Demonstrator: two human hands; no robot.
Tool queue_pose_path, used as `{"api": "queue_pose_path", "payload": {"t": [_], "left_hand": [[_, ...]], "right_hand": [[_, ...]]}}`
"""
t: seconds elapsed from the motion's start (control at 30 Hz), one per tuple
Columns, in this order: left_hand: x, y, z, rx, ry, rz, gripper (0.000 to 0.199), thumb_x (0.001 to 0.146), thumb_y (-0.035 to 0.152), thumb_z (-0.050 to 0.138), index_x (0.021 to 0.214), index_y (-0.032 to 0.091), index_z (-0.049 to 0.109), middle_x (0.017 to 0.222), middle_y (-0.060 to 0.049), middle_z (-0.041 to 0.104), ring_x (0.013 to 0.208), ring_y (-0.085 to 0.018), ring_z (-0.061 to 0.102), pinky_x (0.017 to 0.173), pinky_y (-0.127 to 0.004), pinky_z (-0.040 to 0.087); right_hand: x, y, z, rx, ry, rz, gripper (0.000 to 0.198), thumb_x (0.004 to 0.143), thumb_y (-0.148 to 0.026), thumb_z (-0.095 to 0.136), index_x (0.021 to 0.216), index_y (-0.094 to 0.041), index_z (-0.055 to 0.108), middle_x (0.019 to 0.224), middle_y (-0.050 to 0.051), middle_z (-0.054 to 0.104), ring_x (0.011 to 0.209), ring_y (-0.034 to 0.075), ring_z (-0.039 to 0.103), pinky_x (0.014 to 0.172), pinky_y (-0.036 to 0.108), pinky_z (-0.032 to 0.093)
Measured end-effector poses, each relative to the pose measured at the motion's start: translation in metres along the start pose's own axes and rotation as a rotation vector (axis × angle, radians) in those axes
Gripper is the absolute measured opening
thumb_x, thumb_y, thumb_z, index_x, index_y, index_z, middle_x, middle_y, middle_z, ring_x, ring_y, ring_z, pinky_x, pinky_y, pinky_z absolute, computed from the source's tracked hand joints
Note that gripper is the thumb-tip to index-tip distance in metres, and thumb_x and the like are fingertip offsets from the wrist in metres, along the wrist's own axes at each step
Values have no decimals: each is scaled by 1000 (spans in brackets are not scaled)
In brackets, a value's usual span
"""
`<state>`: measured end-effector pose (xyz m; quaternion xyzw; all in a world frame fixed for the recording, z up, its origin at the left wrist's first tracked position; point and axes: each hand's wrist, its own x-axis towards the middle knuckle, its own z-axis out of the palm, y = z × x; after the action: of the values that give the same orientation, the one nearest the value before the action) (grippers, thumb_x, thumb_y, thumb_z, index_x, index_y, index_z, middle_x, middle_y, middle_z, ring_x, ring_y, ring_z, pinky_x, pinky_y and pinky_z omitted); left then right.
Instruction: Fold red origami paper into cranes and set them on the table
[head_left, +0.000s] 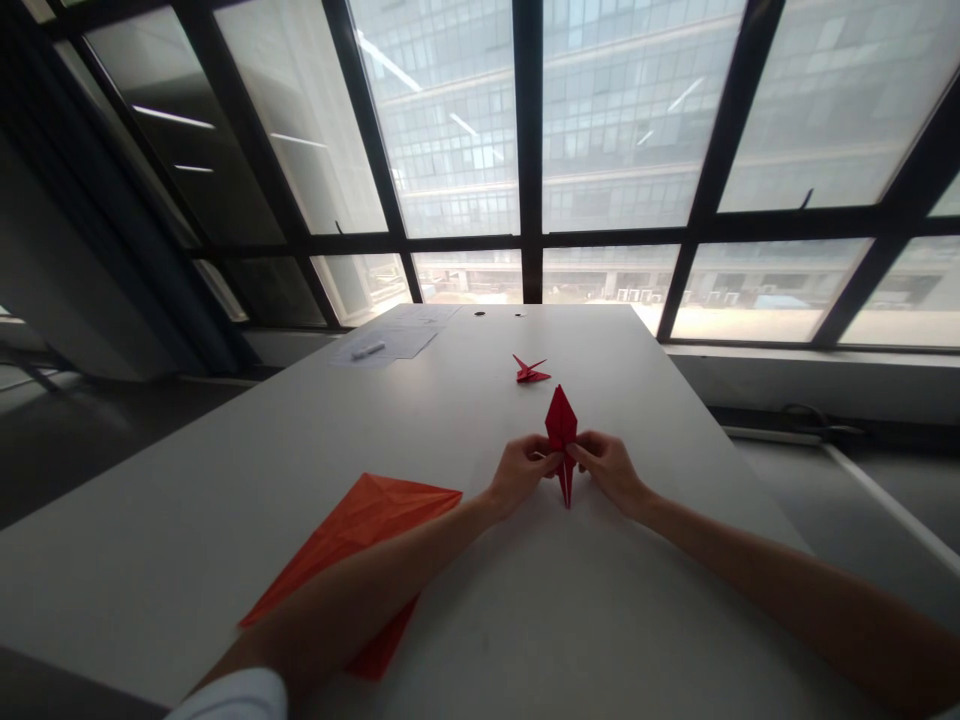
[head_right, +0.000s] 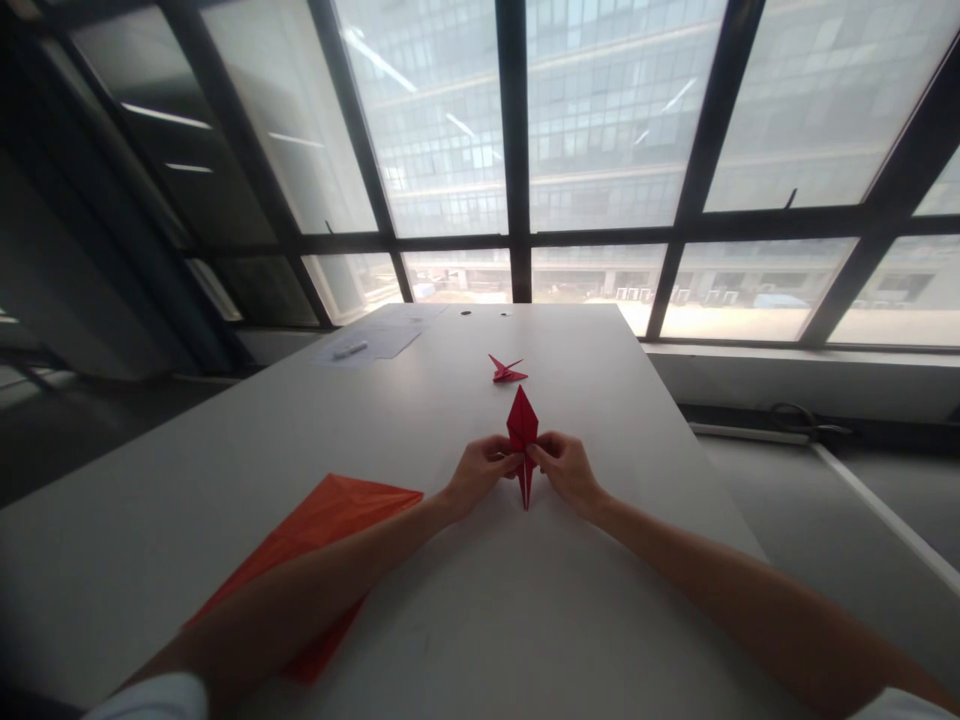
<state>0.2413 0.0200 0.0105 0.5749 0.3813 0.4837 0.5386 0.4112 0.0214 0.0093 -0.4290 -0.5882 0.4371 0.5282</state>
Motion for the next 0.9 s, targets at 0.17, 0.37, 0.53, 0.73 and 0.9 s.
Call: {"api": "queue_pose_path", "payload": {"t": [0.17,0.37,0.53,0.73,0.9], "left_hand": [[0,2,0,17,-63,8,40,71,43,80,90,10,69,74,-6,69,64,-14,61,61,-25,48],[-2,1,4,21,-5,71,45,73,37,78,105,18,52,76,2,61,64,-12,62,57,-21,48],[-3,0,4,75,-3,109,29,80,33,70,96,18,51,85,0,61,67,-12,65,56,-19,47],[-1,-4,-1,277,-9,126,17,84,29,66,92,16,61,86,-5,67,72,-14,65,61,-23,51],[-1,-2,0,412,87,290,7,80,22,67,83,16,65,98,-5,58,78,-12,62,65,-22,53]], "right_hand": [[0,2,0,18,-18,27,40,74,-53,71,83,-14,71,72,5,68,59,14,52,54,27,41],[1,5,-1,83,8,55,39,72,-52,75,80,-14,71,68,4,67,56,13,51,53,26,39],[-1,2,-1,115,-39,69,41,72,-53,74,84,-14,73,71,5,69,59,14,54,55,27,40],[-1,3,-2,117,-58,102,41,71,-53,75,84,-14,75,75,6,71,60,14,55,56,27,42],[0,6,-1,95,-72,87,39,72,-53,74,82,-15,75,72,5,70,60,14,56,55,27,41]]}}
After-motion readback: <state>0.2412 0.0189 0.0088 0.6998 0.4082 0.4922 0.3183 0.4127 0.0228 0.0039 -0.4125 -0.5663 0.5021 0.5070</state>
